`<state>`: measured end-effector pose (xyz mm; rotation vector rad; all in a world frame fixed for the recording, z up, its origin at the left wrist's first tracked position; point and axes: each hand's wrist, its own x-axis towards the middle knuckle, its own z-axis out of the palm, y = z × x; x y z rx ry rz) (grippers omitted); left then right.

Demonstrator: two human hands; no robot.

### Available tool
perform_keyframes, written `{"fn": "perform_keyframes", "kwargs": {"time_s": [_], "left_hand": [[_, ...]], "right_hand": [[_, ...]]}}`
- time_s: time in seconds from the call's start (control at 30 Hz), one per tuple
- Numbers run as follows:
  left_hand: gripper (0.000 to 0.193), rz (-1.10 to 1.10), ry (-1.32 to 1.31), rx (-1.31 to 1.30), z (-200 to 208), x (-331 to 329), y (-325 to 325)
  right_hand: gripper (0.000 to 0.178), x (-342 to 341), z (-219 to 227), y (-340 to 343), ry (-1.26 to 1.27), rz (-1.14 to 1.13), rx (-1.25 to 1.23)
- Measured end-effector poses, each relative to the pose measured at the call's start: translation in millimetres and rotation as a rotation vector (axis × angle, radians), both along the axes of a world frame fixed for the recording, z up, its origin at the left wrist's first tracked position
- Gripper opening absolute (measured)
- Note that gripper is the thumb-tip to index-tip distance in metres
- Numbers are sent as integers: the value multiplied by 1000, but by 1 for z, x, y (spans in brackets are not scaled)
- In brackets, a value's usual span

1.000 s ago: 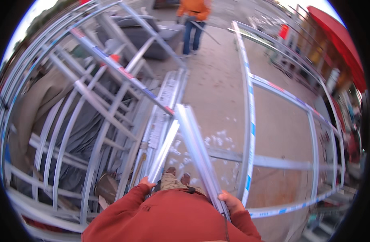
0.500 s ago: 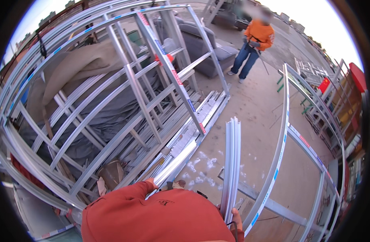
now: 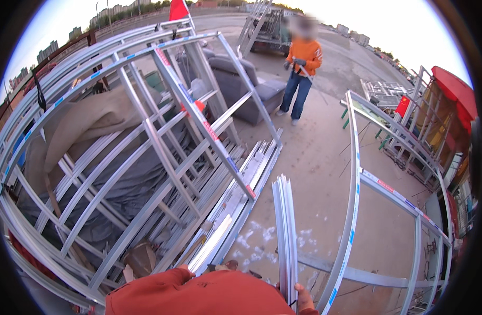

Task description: The person uses a miter saw to cut several aluminum profiles into shorter pieces. After cutting, the person gathers the cut pieces, carries them through the workshop, and places them on a workbench.

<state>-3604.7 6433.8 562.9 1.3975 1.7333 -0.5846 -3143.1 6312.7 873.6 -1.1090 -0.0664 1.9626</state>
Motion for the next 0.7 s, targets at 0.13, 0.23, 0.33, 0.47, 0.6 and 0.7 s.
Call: {"fn": "perform_keyframes", "kwargs": {"time_s": [0.13, 0.23, 0.33, 0.47, 0.6, 0.7], "left_hand": [[74, -55, -62, 27, 6, 12, 15], [75, -82, -148, 145, 6, 26, 32], [71, -88, -223, 181, -6, 29, 43], [67, -44, -287, 191, 10, 49, 61], [59, -5, -216, 210, 54, 65, 55], [59, -28, -211, 130, 40, 54, 52]], "right_hand": [[82, -5, -2, -13, -23, -27, -24], [84, -1, -5, -15, -43, -58, -18], [84, -3, -4, -18, -35, -80, 1], [80, -7, 0, -14, 52, -145, 72], [82, -6, -8, -17, 45, -140, 82], [83, -15, 5, -10, 1, -189, 25]]}}
